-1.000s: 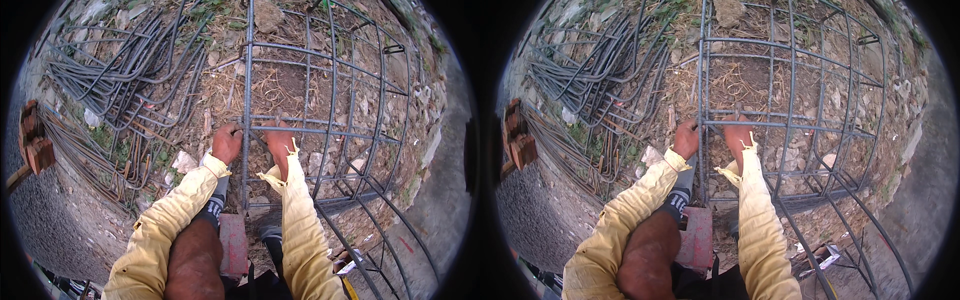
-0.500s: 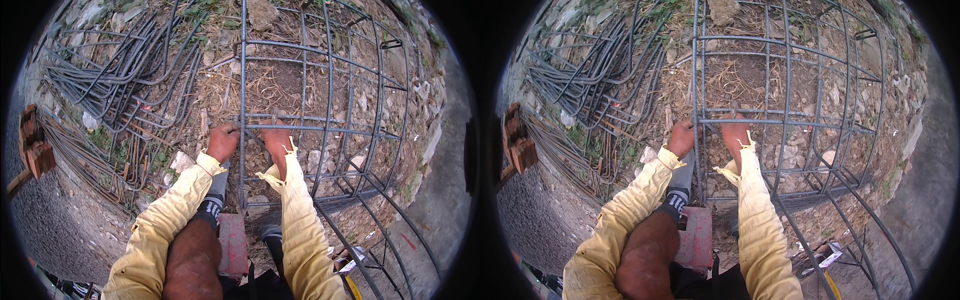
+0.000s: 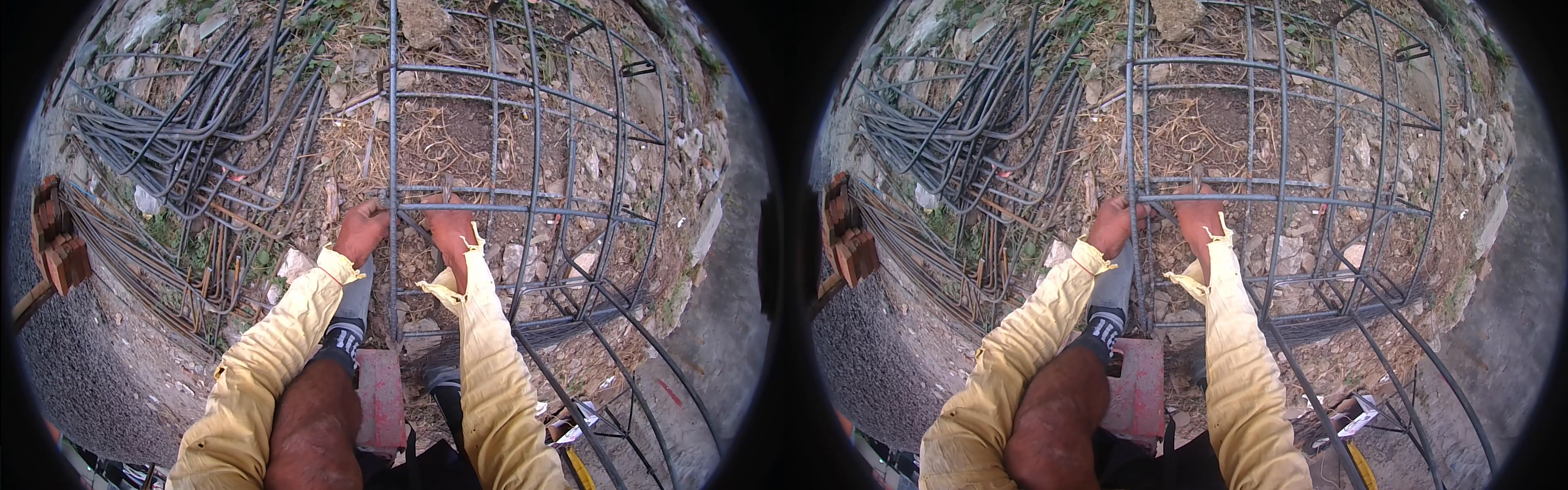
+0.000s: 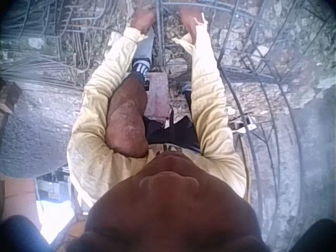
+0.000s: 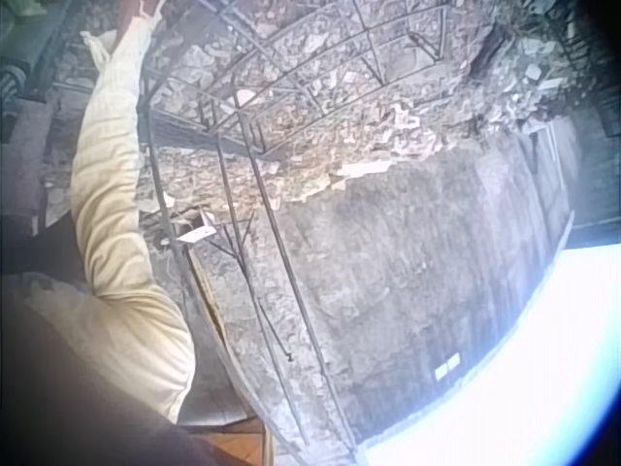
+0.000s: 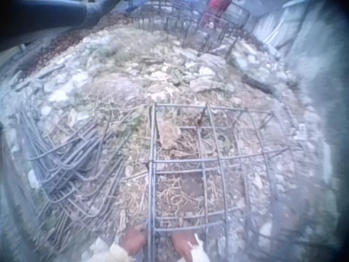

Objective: The person assembles a rebar cage by hand, positioning vertical and horizontal steel bars into a grid and tying intersections with wire. The person works on a construction site with scattered debris and other rebar cages nearby.

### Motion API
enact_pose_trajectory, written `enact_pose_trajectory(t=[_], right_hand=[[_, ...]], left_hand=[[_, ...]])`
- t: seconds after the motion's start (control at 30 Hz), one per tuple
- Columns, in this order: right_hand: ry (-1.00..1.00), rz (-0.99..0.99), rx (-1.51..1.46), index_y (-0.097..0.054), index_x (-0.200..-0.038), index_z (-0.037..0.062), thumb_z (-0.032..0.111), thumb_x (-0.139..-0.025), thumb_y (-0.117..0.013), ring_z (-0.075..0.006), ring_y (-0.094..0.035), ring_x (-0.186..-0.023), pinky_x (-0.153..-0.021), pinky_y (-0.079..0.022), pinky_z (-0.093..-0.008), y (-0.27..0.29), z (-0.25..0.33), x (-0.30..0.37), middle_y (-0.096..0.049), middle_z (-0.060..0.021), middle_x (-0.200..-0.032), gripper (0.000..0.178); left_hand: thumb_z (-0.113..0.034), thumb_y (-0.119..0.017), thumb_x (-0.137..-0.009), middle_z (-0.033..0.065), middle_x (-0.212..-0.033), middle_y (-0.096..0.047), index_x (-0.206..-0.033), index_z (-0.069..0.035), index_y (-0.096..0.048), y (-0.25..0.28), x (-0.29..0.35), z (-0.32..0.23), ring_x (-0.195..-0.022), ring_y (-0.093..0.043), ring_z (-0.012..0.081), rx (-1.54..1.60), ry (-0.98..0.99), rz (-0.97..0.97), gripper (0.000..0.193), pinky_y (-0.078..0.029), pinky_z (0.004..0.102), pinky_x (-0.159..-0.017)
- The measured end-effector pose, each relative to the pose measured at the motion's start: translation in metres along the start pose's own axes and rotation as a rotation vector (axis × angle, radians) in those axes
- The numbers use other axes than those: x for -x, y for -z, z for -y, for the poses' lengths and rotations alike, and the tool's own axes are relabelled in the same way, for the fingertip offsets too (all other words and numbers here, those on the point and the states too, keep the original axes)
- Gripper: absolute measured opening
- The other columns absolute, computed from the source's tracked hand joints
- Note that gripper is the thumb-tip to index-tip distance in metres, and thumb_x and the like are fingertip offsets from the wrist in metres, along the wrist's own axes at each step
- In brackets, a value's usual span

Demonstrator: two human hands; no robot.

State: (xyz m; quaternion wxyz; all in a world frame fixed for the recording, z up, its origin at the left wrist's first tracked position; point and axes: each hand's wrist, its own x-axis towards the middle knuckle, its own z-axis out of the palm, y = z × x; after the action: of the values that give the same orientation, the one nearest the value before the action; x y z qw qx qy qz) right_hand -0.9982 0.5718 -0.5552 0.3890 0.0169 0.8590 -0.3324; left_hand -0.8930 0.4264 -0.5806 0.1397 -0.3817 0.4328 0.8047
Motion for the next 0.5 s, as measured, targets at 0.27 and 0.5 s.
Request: enact_pose_trajectory(t=[0.27,0.5], right_hand=[[-0.016,-0.054,-0.2,-0.064,-0.092,0.0022,0.019,-0.087,-0.063,-0.0119,-0.053,-0.066,-0.058,-0.043,-0.0303,-0.007,-0.007,-0.003,-0.06,-0.0029,-0.074,0.018],[-0.021,-0.023,-0.186,-0.064,-0.087,0.0032,0.019,-0.086,-0.062,-0.0111,-0.049,-0.063,-0.056,-0.04,-0.0305,-0.002,-0.003,0.001,-0.057,-0.0013,-0.07,0.016]], left_hand=[[-0.011,-0.056,-0.096,0.0099,-0.105,-0.066,-0.112,0.001,-0.06,0.01,-0.009,0.008,-0.09,-0.067,0.0173,0.05,0.024,0.099,0.021,-0.057,0.0329,-0.082],[-0.04,-0.063,-0.095,-0.0017,-0.074,-0.058,-0.096,-0.01,-0.059,0.003,-0.015,0.008,-0.074,-0.067,0.015,0.088,0.092,0.005,0.03,-0.052,0.0297,-0.066]])
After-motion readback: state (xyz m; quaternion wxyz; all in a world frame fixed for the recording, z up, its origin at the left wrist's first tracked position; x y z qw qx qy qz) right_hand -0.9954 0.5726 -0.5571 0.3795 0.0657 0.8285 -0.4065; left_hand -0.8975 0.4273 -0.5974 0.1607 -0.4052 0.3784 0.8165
